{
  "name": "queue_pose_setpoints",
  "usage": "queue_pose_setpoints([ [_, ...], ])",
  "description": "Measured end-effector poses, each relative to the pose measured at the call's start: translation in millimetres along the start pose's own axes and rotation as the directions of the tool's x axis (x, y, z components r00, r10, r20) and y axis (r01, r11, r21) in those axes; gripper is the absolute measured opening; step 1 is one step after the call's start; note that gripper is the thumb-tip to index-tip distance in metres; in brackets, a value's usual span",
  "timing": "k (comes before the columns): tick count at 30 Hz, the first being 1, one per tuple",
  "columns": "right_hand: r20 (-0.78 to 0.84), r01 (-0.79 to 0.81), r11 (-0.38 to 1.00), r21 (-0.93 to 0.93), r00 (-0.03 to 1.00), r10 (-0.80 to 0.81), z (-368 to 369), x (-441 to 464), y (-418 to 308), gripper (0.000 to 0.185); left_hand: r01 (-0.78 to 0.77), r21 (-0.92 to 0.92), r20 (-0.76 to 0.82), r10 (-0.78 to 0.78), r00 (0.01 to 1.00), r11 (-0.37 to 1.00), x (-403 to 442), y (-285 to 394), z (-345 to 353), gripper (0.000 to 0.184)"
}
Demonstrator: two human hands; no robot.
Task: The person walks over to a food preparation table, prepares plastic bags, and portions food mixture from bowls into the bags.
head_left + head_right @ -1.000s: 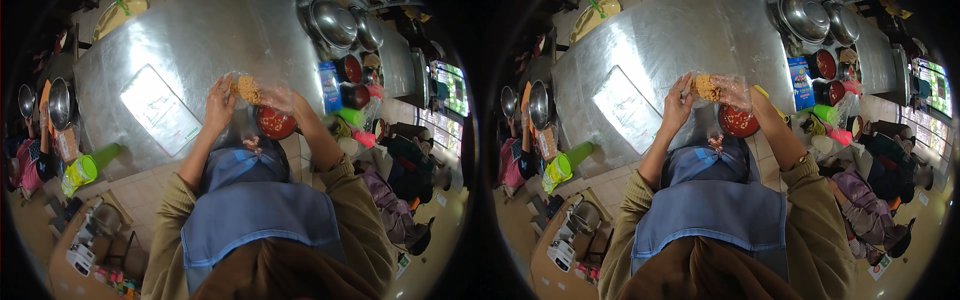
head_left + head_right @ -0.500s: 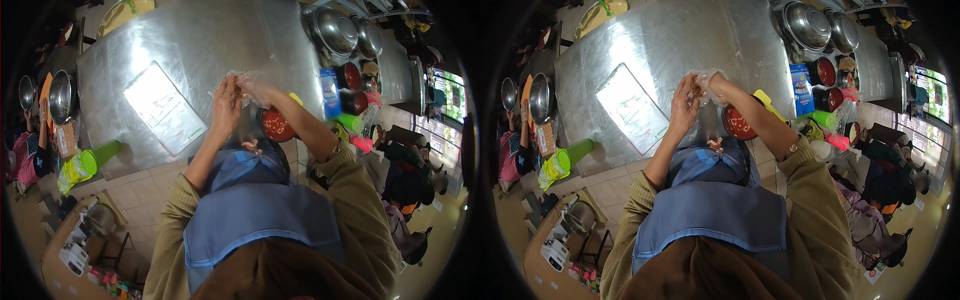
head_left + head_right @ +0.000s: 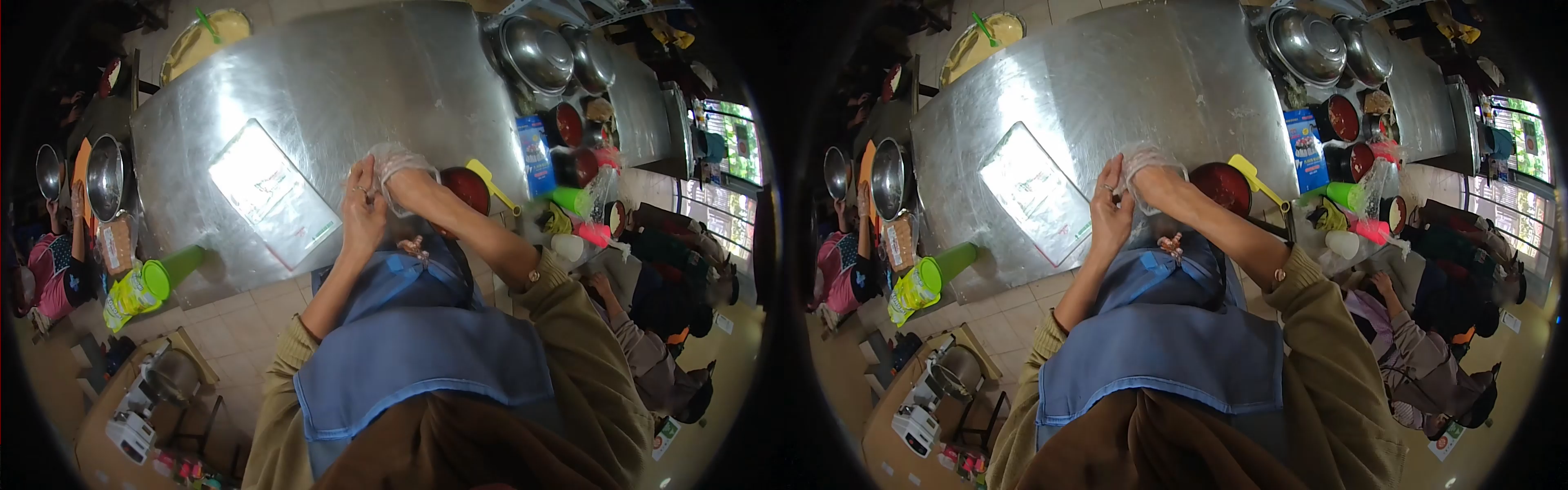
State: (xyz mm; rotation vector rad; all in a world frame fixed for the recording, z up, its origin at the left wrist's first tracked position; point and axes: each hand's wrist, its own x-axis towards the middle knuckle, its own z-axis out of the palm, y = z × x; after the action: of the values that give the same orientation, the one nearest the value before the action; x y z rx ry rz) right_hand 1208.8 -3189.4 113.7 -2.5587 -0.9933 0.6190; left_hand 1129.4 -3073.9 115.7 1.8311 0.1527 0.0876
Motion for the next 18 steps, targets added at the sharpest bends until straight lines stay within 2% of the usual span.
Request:
queue_pose_setpoints([
  [3,-0.138,-0.036,0.974,0.222,0.988,0.068,7,-2,-2,0.018,0.063,-0.007,0.014,-0.063,0.998,0.998,4,-6,0,0.059],
  [6,-0.172,0.047,0.993,0.11,0.985,-0.027,2,0,-7,0.016,-0.018,0.048,0.019,0.017,1.0,0.999,5,-11,-3,0.056],
  [9,-0.15,0.004,0.94,0.34,0.987,0.05,10,4,-2,0.016,0.021,-0.014,-0.011,-0.021,1.0,1.0,7,-4,-4,0.055],
  [12,0.02,-0.065,0.991,0.119,0.998,0.063,5,6,-4,0.018,0.055,-0.037,-0.001,-0.055,0.998,0.998,7,-8,-3,0.053],
  [15,0.09,-0.105,0.972,0.21,0.992,0.087,-24,-1,-8,0.023,-0.011,-0.117,-0.005,0.011,1.0,0.993,9,-16,-6,0.05],
  [16,-0.035,-0.043,0.969,0.243,0.998,0.053,-32,-7,-6,0.024,0.057,-0.13,-0.017,-0.06,0.998,0.99,9,-10,-8,0.046],
  [18,-0.284,0.094,0.955,0.282,0.959,-0.01,-47,-30,7,0.025,0.085,-0.167,-0.025,-0.09,0.996,0.982,9,-9,-10,0.044],
])
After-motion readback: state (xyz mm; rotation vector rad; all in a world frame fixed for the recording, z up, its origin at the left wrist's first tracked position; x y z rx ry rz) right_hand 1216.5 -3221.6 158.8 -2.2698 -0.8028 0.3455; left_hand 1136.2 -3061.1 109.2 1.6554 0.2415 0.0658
